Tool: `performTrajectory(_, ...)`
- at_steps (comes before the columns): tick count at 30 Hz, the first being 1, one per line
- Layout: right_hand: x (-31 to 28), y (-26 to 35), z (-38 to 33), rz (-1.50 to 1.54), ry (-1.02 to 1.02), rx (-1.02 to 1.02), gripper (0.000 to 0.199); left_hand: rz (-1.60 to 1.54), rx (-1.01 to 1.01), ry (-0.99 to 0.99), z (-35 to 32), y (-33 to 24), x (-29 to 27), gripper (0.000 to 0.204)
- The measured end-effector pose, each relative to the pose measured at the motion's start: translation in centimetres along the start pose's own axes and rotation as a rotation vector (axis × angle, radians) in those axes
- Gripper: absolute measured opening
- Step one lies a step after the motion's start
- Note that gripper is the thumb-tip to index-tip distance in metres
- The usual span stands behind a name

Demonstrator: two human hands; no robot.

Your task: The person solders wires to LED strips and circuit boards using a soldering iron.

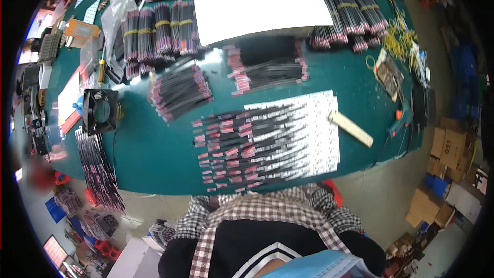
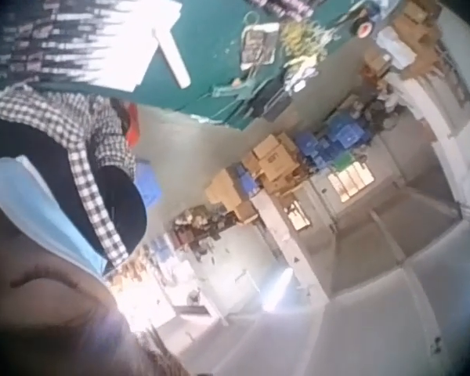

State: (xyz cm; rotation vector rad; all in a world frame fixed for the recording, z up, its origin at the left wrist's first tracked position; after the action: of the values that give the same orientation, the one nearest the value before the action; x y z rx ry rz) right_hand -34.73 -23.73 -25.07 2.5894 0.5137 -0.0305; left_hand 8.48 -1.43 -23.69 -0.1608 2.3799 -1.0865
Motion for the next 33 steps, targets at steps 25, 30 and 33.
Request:
performTrajectory(25,-17.2,16.2,-20.8,0.034,-0.485,-0.572,0.023,-0.791,1.781,1.003,-24.6,-41.9,1.9,0.015)
performTrajectory(30,-23.6,17.4,-20.1,0.128,-1.094,-0.681,0.028,-1.032,1.664,0.904,-25.4,-44.5,3.7,0.035)
performTrajectory(33,-25.1,18.6,-19.5,-0.102,-1.270,-0.427,0.052,-1.104,1.615,0.941,-24.3,-45.3,3.8,0.031)
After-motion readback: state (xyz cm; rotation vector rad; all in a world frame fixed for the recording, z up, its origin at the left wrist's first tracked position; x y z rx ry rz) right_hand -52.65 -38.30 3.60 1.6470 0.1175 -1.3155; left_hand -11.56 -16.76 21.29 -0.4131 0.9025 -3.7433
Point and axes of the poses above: each hand's wrist, its own z-axis towards the middle knuckle, its own x-axis out of the palm, y = z × x, the point moved 7 cm from there along z, towards the middle knuckle, and after that the axes turned 12 degrees about x, right-handed, at the moved point
